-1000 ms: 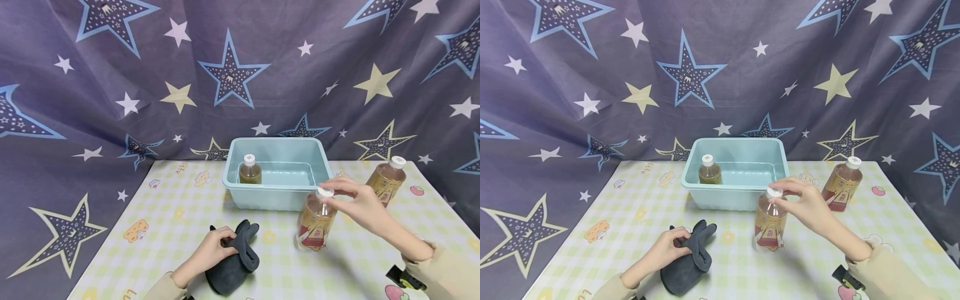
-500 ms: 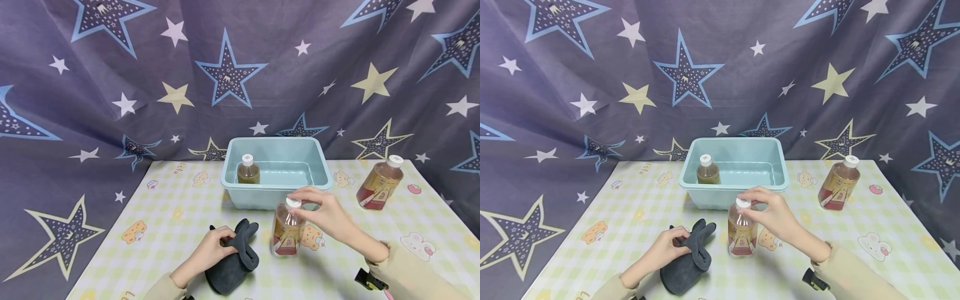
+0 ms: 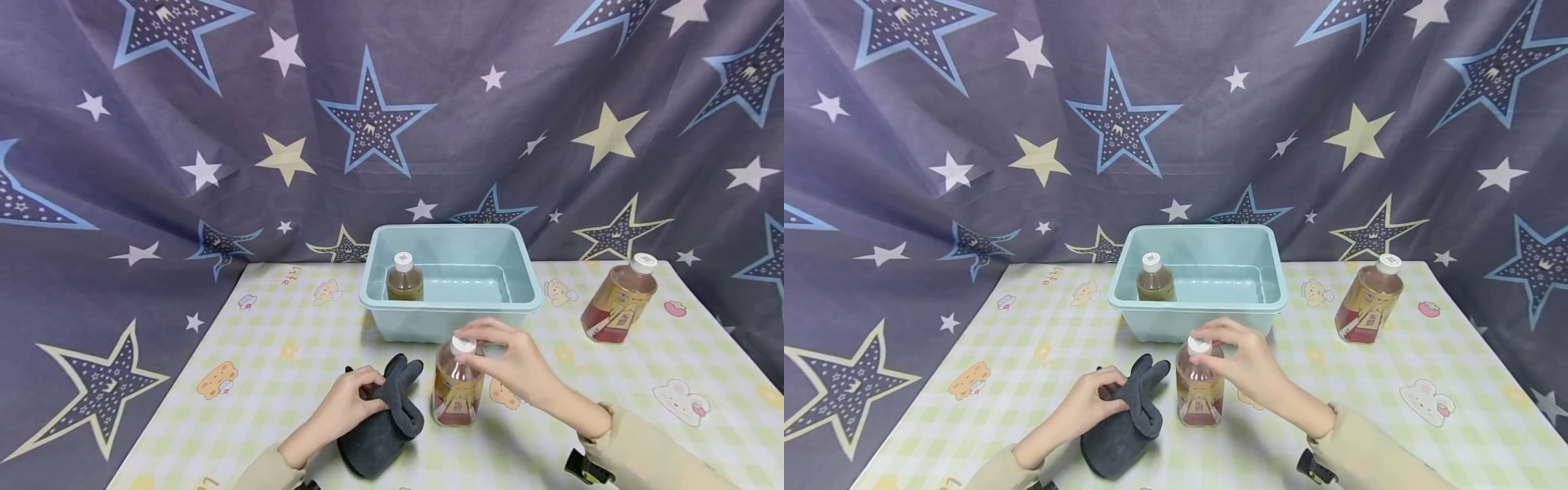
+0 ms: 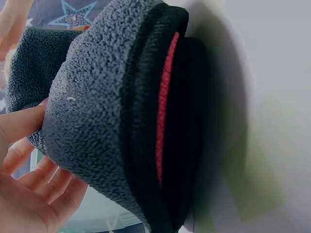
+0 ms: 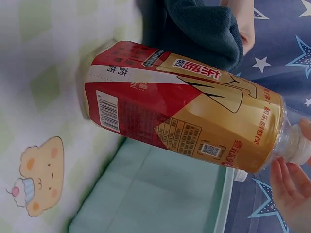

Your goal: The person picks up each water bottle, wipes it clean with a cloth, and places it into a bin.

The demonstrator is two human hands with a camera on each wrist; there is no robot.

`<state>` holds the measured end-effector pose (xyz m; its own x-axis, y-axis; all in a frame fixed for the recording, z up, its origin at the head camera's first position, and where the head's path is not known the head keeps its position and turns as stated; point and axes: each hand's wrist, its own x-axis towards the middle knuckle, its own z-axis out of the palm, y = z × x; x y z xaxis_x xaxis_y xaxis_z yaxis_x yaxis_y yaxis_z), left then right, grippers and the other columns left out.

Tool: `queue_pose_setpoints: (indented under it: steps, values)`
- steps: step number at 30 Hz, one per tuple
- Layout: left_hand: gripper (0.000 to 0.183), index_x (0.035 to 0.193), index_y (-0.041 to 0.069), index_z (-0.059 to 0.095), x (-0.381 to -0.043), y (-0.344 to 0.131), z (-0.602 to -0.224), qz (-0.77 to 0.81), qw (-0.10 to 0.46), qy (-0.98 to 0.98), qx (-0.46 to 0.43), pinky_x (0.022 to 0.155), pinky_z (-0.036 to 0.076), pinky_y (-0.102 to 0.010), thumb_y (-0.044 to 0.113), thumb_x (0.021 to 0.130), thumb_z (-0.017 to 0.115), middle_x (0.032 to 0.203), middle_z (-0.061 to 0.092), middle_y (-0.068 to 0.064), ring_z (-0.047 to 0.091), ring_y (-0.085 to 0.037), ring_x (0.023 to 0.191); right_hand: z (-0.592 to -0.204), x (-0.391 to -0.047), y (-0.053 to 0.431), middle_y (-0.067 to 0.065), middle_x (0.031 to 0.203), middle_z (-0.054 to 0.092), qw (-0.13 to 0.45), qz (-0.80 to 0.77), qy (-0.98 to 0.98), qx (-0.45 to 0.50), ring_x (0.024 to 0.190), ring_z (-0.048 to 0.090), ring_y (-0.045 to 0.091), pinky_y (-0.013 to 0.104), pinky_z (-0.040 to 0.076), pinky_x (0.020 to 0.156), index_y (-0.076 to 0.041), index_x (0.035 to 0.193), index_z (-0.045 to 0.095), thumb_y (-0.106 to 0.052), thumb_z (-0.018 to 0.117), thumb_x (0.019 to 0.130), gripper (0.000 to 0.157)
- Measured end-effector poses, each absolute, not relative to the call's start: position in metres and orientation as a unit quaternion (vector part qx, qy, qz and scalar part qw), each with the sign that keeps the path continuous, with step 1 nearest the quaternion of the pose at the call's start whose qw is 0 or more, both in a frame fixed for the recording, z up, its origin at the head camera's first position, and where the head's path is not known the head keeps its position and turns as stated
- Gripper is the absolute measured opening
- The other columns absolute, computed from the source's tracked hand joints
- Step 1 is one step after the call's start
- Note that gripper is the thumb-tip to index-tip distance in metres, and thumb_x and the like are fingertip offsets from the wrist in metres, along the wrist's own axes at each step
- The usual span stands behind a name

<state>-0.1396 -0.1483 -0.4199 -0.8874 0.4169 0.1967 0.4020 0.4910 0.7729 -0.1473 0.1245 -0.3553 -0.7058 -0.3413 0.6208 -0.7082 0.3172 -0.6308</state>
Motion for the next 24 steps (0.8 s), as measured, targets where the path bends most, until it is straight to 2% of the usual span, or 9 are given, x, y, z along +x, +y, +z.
queue_pose_setpoints:
  steps: [4, 11, 15, 18, 24]
  values:
    - [0.011, 0.08, 0.014, 0.063, -0.141, -0.146, -0.417, 0.445, -0.001, 0.862, 0.242, 0.06, 0.044, -0.021, 0.014, 0.072, 0.071, 0.081, 0.057, 0.006, 0.05, -0.007, 0.07, -0.349, -0.142, 0.12, 0.009, 0.092, 0.062, 0.211, 0.475, -0.781, 0.345, 0.087, 0.058, 0.017, 0.015, 0.042, 0.079, 0.002, 0.09, 0.067, 0.004, 0.074, 0.062, 0.029]
    - [0.011, 0.079, 0.013, 0.063, -0.143, -0.14, -0.412, 0.435, -0.016, 0.867, 0.241, 0.059, 0.044, -0.022, 0.01, 0.072, 0.07, 0.08, 0.058, 0.004, 0.052, -0.01, 0.068, -0.335, -0.131, 0.115, 0.013, 0.088, 0.062, 0.229, 0.476, -0.773, 0.352, 0.084, 0.059, 0.019, 0.012, 0.041, 0.079, 0.006, 0.086, 0.065, 0.01, 0.073, 0.059, 0.028]
    - [0.01, 0.078, 0.01, 0.063, -0.145, -0.136, -0.411, 0.437, -0.034, 0.864, 0.247, 0.058, 0.044, -0.028, 0.006, 0.072, 0.07, 0.078, 0.058, 0.001, 0.052, -0.015, 0.067, -0.336, -0.132, 0.115, 0.014, 0.088, 0.062, 0.24, 0.475, -0.764, 0.365, 0.083, 0.059, 0.019, 0.012, 0.041, 0.079, 0.007, 0.086, 0.065, 0.011, 0.073, 0.057, 0.029]
    - [0.01, 0.077, 0.012, 0.062, -0.146, -0.133, -0.409, 0.435, -0.053, 0.863, 0.253, 0.058, 0.044, -0.03, 0.008, 0.072, 0.07, 0.079, 0.058, 0.002, 0.051, -0.013, 0.067, -0.336, -0.132, 0.115, 0.014, 0.088, 0.062, 0.245, 0.472, -0.76, 0.374, 0.083, 0.059, 0.019, 0.012, 0.041, 0.077, 0.007, 0.087, 0.066, 0.012, 0.072, 0.057, 0.03]
    - [0.008, 0.081, 0.014, 0.063, -0.146, -0.125, -0.402, 0.448, -0.083, 0.846, 0.275, 0.06, 0.045, -0.025, 0.015, 0.075, 0.069, 0.081, 0.058, 0.004, 0.051, -0.009, 0.069, -0.338, -0.132, 0.115, 0.013, 0.088, 0.062, 0.253, 0.467, -0.763, 0.369, 0.083, 0.059, 0.018, 0.01, 0.041, 0.076, 0.006, 0.088, 0.066, 0.012, 0.072, 0.058, 0.031]
